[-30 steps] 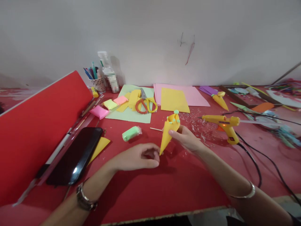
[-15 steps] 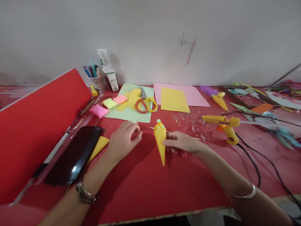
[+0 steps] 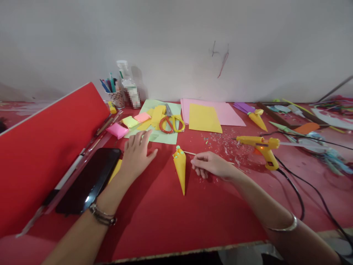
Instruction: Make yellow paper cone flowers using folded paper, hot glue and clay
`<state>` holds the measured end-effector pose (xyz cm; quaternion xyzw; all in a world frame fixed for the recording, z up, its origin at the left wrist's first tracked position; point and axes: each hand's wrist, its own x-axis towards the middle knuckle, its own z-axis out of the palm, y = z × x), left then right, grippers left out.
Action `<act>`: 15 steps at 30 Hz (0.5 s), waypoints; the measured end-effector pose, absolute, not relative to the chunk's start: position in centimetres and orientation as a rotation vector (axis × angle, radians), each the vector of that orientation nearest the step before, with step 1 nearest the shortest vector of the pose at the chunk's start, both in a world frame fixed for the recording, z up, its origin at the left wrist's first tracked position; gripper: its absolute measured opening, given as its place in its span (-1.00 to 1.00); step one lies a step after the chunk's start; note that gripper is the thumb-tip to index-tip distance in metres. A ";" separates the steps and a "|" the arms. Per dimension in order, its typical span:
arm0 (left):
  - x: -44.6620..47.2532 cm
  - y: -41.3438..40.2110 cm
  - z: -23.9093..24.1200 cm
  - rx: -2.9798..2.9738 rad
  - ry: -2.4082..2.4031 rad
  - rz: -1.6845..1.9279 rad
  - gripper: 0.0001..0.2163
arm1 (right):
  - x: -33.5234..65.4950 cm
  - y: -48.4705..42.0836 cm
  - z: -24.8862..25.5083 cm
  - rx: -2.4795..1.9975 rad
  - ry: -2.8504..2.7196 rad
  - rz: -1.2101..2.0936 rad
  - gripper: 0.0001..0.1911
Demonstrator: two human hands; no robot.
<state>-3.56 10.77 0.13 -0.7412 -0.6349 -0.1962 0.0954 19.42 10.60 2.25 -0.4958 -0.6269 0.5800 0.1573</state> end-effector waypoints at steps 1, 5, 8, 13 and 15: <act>-3.6 10.9 0.1 -2.138 -1.889 -0.636 -0.55 | 19.4 10.6 2.3 -1.414 -1.793 1.630 -0.74; -4.2 11.6 -0.6 -2.066 -2.000 -0.784 -0.47 | 19.2 10.6 2.1 -1.392 -1.755 1.563 -0.77; -4.4 12.1 -1.2 -2.092 -2.141 -0.788 -0.47 | 19.0 10.4 2.1 -1.354 -1.731 1.547 -0.77; -3.7 11.9 -0.8 -2.239 -2.135 -1.007 -0.52 | 18.5 9.9 2.4 -1.224 -1.758 1.437 -0.79; -3.3 11.6 -0.4 -2.351 -2.004 -1.114 -0.61 | 18.1 9.5 2.4 -1.177 -1.756 1.337 -0.83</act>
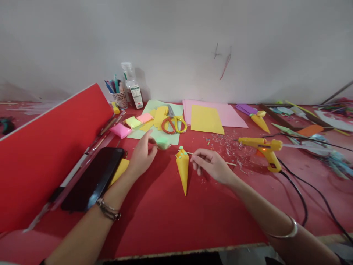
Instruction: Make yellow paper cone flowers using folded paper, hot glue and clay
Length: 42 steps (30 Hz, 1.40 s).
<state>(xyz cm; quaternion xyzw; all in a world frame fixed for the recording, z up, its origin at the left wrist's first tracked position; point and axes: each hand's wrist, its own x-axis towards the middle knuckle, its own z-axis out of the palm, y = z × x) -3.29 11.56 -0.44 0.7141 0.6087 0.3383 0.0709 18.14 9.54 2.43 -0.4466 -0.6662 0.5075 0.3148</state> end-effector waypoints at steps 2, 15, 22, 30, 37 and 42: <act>-2.9 11.2 -0.2 2.250 1.723 1.029 -0.69 | 17.7 9.2 2.3 -1.149 -1.747 1.236 -0.90; -1.3 11.0 -1.4 2.493 1.421 0.671 -0.60 | 17.2 8.8 1.7 -1.167 -1.816 1.041 -0.91; -1.4 11.5 -1.3 2.549 1.497 0.720 -0.90 | 17.2 8.9 1.6 -1.161 -1.789 1.058 -0.91; -1.3 11.1 -0.6 2.715 1.543 0.690 -0.92 | 17.4 8.8 1.6 -1.171 -1.783 0.936 -0.90; -1.5 9.7 0.7 2.646 1.382 1.172 -0.88 | 17.4 8.3 1.6 -0.907 -2.051 0.342 -0.83; -0.6 8.6 1.1 2.640 1.265 1.337 -0.88 | 17.4 8.1 1.4 -0.816 -2.223 0.122 -0.76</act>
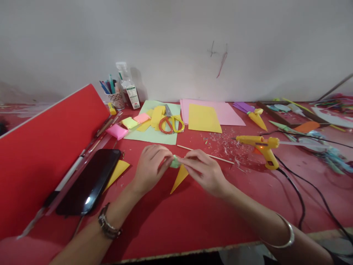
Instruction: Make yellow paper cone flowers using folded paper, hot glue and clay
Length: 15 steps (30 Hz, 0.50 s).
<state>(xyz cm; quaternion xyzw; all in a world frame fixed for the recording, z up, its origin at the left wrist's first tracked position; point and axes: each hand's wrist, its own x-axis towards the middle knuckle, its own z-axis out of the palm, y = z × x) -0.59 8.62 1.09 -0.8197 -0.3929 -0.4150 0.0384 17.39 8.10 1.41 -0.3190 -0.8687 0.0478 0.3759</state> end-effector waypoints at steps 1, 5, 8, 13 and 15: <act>-0.4 8.5 1.0 -2.525 -1.226 -1.303 -0.88 | 17.4 8.1 1.4 -0.809 -2.242 0.108 -0.76; 0.2 8.3 0.6 -2.558 -1.439 -1.448 -0.84 | 17.3 8.0 1.3 -0.817 -2.331 0.015 -0.76; 0.4 8.3 0.4 -2.563 -1.623 -1.557 -0.85 | 17.1 8.0 1.4 -0.918 -2.360 -0.008 -0.75; 0.4 8.4 0.3 -2.597 -1.773 -1.725 -0.84 | 16.8 8.0 1.4 -1.071 -2.383 0.103 -0.70; 0.5 8.4 0.3 -2.662 -1.753 -1.695 -0.85 | 16.8 8.0 1.3 -1.110 -2.392 0.134 -0.68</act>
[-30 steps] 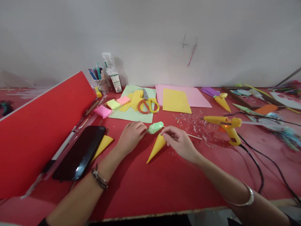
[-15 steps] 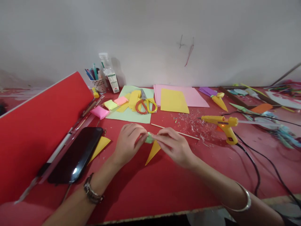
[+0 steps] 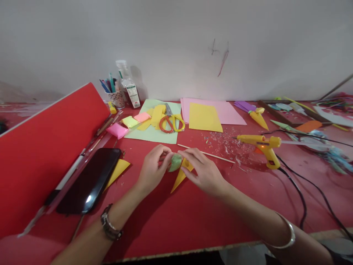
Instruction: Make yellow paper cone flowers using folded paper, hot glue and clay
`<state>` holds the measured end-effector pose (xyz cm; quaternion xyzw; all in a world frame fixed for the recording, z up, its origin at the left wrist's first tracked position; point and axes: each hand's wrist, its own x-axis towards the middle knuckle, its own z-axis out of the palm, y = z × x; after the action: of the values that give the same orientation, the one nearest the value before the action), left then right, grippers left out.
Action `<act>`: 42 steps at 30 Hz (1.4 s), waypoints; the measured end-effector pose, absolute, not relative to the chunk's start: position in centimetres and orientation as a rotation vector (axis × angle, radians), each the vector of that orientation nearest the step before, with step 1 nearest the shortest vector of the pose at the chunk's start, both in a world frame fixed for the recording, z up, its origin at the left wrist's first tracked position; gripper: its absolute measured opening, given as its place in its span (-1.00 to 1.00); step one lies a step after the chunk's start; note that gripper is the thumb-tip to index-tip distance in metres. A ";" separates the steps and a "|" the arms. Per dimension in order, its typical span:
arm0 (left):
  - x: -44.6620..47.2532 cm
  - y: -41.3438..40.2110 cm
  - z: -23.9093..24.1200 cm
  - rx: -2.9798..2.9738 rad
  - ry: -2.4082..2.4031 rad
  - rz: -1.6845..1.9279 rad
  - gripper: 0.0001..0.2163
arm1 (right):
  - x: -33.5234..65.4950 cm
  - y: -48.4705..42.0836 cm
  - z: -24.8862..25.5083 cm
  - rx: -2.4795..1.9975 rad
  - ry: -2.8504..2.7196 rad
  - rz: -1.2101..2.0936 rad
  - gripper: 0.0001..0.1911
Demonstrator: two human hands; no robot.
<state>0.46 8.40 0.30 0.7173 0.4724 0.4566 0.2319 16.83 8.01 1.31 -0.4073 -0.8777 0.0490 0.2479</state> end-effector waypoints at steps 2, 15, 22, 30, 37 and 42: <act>0.5 8.4 0.2 2.011 1.244 1.180 -0.90 | 16.9 8.1 1.2 -1.126 -2.397 0.167 -0.67; 0.8 8.3 0.0 2.013 1.101 0.845 -0.78 | 17.1 8.4 0.6 -0.873 -2.302 0.283 -0.67; 0.5 8.3 -0.1 2.134 1.110 0.839 -0.84 | 16.9 8.0 1.2 -0.698 -2.427 0.008 -0.69; 0.9 8.1 -0.2 2.342 1.228 0.889 -0.86 | 16.6 7.7 1.4 -0.914 -2.394 -0.005 -0.74; 1.2 7.9 -0.4 2.721 1.404 0.803 -0.92 | 16.7 7.6 1.4 -0.971 -2.235 0.222 -0.80; 1.2 7.8 -0.2 2.959 1.431 0.753 -0.89 | 16.7 7.9 1.3 -1.010 -2.137 0.340 -0.87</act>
<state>1.18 7.84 -0.17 0.8717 0.4215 0.2219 -0.1150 16.71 7.87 1.28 -0.3931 -0.8322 0.1325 0.3679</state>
